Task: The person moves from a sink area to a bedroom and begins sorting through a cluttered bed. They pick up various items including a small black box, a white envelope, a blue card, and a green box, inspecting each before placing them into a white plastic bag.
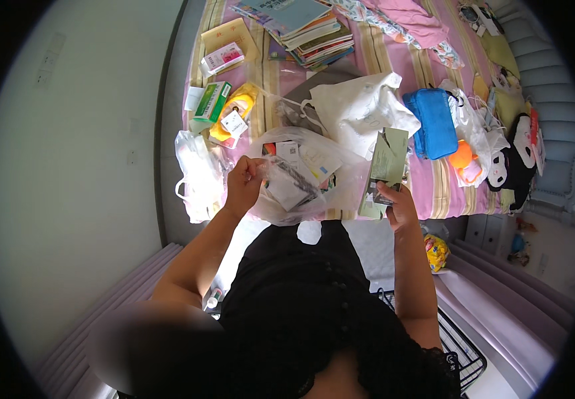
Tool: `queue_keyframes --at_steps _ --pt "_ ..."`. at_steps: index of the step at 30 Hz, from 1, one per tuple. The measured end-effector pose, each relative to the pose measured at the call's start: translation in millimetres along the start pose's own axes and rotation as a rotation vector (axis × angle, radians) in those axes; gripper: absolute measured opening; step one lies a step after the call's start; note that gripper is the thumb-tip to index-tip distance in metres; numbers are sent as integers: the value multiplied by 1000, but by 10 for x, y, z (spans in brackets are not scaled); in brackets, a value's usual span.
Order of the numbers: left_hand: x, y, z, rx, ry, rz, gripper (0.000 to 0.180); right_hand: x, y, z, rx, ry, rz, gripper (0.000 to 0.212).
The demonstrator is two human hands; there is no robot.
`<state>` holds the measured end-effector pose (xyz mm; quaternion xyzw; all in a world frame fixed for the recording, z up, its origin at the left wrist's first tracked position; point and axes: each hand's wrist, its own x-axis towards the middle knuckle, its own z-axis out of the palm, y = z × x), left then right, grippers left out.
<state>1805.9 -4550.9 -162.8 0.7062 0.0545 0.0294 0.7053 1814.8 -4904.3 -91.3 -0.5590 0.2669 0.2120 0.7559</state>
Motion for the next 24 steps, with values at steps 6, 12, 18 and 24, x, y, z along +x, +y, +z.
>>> queue_keyframes --at_steps 6,12,18,24 --pt "261 742 210 -103 7 -176 18 -69 -158 26 141 -45 -170 36" --pt "557 1263 251 -695 -136 -388 15 -51 -456 516 286 -469 -151 49" --pt "554 1620 277 -896 -240 -428 14 -113 -797 1124 142 -570 -120 33" --pt "254 1669 152 -504 83 -286 55 -42 -906 1202 100 -594 -208 32"
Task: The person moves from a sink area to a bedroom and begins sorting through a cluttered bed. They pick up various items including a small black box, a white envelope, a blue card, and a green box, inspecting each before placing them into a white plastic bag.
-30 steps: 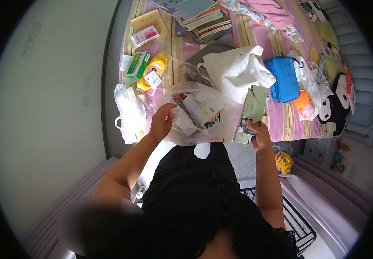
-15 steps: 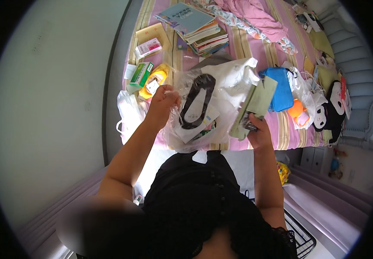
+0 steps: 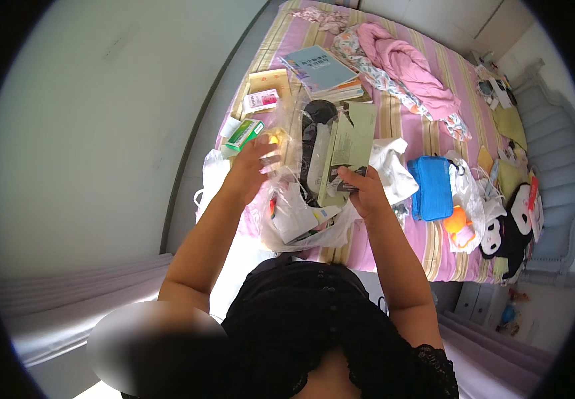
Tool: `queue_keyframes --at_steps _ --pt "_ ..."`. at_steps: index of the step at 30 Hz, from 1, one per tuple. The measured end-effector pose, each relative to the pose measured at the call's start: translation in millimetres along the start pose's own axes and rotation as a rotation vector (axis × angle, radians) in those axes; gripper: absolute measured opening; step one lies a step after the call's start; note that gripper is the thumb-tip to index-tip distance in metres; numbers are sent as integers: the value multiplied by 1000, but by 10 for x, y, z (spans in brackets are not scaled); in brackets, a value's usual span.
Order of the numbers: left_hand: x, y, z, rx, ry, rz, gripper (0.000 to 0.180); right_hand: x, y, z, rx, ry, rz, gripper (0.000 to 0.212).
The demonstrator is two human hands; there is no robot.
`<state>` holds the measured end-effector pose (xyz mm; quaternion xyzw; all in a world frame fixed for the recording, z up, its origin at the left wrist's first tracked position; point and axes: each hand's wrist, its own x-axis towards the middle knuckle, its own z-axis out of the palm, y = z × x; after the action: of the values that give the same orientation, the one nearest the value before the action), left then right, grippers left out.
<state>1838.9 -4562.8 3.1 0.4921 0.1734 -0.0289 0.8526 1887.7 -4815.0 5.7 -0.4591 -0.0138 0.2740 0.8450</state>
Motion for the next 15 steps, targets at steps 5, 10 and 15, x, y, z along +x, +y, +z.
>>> queue_keyframes --at_steps 5,10,15 --pt "-280 -170 -319 57 166 -398 77 -56 38 -170 -606 -131 -165 33" --pt "-495 -652 -246 -743 -523 -735 93 -258 156 -171 -1210 -659 -639 41" --pt "-386 -1101 -345 -502 -142 -786 43 -572 277 -447 -1364 -564 -426 39"
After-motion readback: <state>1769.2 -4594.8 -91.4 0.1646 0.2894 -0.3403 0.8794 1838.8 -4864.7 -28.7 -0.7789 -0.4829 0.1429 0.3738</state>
